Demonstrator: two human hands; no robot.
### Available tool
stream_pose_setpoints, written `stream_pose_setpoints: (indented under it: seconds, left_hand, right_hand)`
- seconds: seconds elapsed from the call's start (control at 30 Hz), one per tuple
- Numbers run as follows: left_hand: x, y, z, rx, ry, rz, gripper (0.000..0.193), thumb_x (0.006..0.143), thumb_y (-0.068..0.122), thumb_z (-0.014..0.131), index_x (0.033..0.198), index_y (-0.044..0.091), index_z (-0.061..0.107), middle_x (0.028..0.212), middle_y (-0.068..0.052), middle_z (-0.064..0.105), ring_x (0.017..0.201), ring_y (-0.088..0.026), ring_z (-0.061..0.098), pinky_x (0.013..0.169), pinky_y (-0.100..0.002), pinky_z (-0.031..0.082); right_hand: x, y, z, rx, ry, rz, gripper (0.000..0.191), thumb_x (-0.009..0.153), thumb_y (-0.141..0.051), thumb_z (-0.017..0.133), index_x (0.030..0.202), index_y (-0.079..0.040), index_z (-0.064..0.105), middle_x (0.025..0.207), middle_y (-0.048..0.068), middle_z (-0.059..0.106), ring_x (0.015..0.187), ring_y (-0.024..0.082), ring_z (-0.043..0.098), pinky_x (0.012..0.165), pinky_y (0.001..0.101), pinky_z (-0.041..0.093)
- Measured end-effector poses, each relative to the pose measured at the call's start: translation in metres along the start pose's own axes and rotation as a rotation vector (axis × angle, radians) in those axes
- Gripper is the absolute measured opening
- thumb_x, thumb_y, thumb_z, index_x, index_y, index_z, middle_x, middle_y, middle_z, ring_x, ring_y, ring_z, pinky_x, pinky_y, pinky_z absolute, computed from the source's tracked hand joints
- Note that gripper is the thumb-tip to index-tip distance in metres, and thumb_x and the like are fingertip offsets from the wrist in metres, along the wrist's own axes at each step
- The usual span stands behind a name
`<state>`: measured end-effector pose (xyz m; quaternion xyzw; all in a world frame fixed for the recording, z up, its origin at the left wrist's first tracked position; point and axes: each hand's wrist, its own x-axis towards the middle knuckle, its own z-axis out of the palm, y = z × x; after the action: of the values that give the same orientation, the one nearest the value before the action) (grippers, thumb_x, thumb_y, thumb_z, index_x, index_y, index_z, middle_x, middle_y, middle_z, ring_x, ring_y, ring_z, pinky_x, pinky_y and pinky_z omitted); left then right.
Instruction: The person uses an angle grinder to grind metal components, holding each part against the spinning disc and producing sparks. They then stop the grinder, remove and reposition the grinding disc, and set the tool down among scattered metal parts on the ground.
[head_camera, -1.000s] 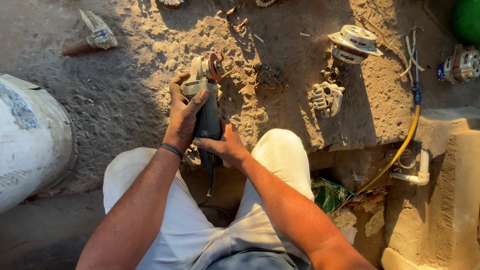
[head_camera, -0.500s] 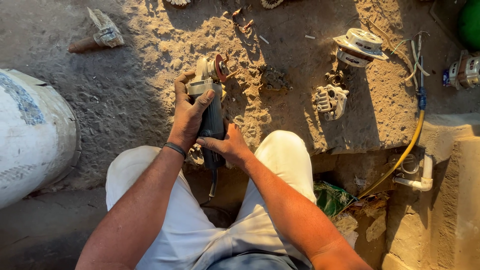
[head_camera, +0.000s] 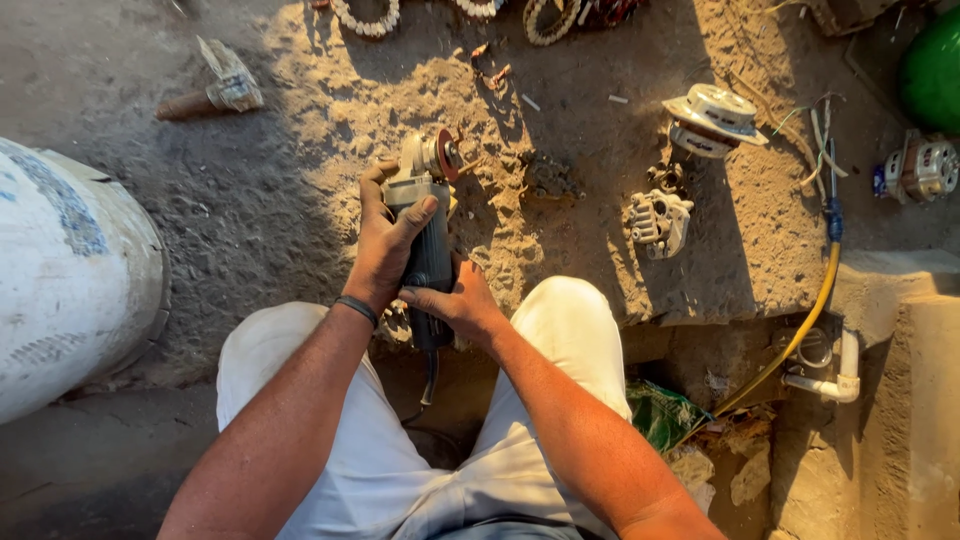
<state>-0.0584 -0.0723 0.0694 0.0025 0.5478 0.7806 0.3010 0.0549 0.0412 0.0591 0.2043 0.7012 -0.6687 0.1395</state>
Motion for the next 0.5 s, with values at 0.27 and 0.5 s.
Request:
stream_pose_setpoints:
  seconds: [0.27, 0.5]
  left_hand:
    - [0.000, 0.001, 0.002, -0.024, 0.002, -0.020, 0.089, 0.078, 0.048, 0.083, 0.144, 0.018, 0.031, 0.124, -0.013, 0.056, 0.110, -0.023, 0.064, 0.091, -0.037, 0.060]
    - [0.000, -0.001, 0.002, -0.052, 0.030, -0.091, 0.095, 0.075, 0.048, 0.083, 0.148, 0.020, 0.031, 0.127, -0.011, 0.054, 0.116, -0.023, 0.061, 0.094, -0.037, 0.057]
  right_hand:
    - [-0.002, -0.006, -0.001, -0.079, 0.014, -0.030, 0.049, 0.074, -0.035, 0.086, 0.105, -0.001, 0.068, 0.088, 0.007, 0.075, 0.080, 0.016, 0.074, 0.072, 0.0307, 0.062]
    - [-0.008, -0.014, -0.004, -0.147, 0.040, -0.002, 0.051, 0.074, -0.041, 0.086, 0.100, 0.001, 0.072, 0.086, 0.010, 0.076, 0.078, 0.017, 0.075, 0.071, 0.0310, 0.062]
